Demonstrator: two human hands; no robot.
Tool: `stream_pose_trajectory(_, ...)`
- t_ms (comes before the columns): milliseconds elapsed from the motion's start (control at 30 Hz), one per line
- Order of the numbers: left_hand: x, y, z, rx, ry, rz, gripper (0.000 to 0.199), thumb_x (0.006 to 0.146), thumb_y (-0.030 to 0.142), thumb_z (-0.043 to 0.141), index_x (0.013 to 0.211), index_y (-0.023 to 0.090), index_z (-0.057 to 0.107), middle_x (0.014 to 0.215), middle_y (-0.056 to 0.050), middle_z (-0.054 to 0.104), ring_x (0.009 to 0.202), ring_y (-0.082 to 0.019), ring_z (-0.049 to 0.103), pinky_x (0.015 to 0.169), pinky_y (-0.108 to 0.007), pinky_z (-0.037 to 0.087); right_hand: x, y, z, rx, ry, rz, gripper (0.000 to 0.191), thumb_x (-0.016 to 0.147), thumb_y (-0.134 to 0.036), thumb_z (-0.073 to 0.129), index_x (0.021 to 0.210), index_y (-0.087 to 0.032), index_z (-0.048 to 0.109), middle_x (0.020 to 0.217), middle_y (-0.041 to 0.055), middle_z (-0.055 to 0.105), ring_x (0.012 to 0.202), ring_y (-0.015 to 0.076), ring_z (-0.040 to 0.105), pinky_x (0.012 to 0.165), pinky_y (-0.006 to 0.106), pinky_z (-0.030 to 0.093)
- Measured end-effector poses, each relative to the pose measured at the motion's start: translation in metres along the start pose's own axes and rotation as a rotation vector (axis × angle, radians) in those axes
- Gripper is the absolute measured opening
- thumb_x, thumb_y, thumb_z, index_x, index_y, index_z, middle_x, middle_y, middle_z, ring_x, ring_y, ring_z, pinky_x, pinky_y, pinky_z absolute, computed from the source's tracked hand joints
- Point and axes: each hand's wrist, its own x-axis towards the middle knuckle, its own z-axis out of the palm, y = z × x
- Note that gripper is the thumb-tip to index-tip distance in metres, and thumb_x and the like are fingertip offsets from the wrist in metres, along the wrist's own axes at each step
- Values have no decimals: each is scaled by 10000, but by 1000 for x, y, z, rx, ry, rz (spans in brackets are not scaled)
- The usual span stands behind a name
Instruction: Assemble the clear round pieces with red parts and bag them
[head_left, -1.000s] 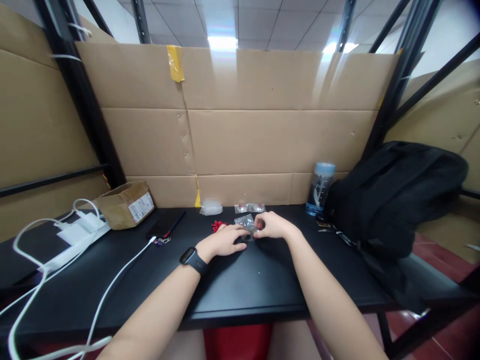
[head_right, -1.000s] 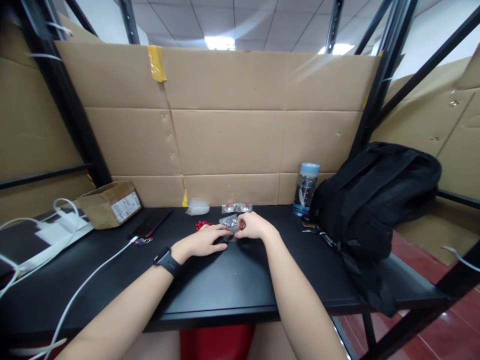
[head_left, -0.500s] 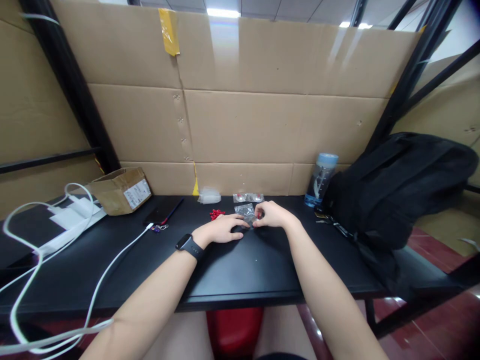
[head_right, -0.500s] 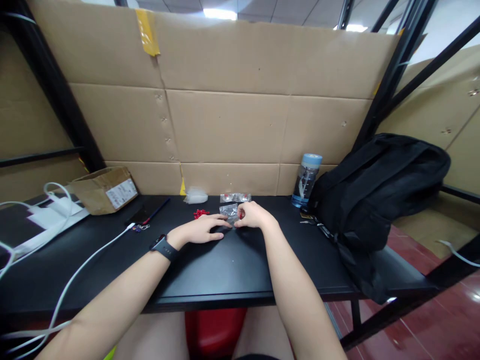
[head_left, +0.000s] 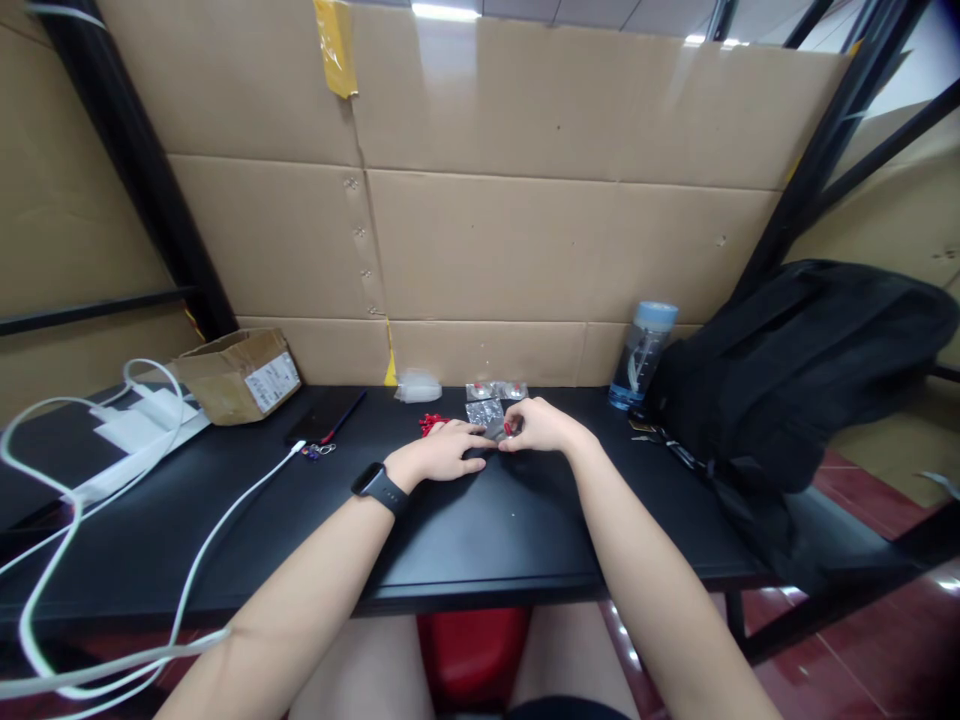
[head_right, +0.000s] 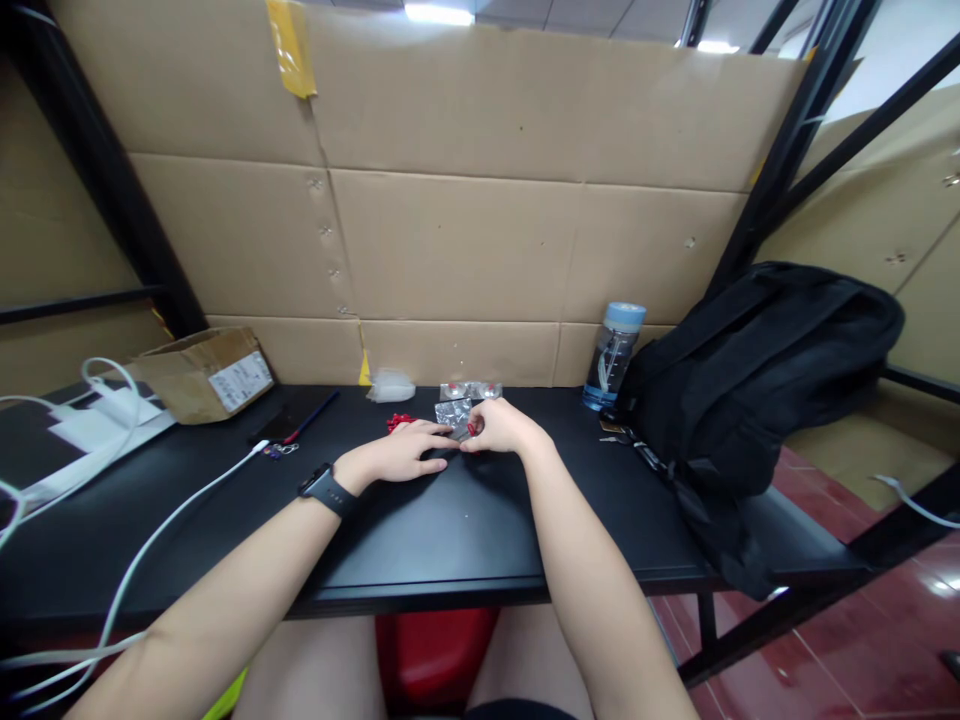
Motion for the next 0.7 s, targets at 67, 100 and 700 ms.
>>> stream_pose_trajectory(67, 0, 0, 0, -8, -3, 1, 465, 937, 438, 553, 1401, 410, 562, 1542, -59, 465, 1375, -353, 432, 1115, -536, 336, 1, 0, 3, -16, 0, 40, 194, 621, -307, 840, 716, -209, 702, 670, -12, 689, 635, 178, 631, 583, 261, 429)
stream_pose_trajectory(100, 0, -1, 1, -9, -3, 2, 467, 936, 437, 554, 1402, 416, 559, 1545, -54, 461, 1379, -352, 428, 1114, -536, 336, 2, 1, 5, -29, -3, 62, 197, 621, -303, 841, 719, -209, 698, 691, -5, 698, 643, 183, 635, 588, 265, 431)
stream_pose_trajectory(700, -1, 4, -4, 24, -70, -21, 464, 935, 444, 553, 1400, 444, 556, 1600, -22, 382, 1441, -358, 355, 1156, -553, 277, 12, 6, 19, -28, 14, 87, 176, 694, -104, 815, 817, -181, 715, 756, -9, 697, 702, 129, 639, 616, 207, 418)
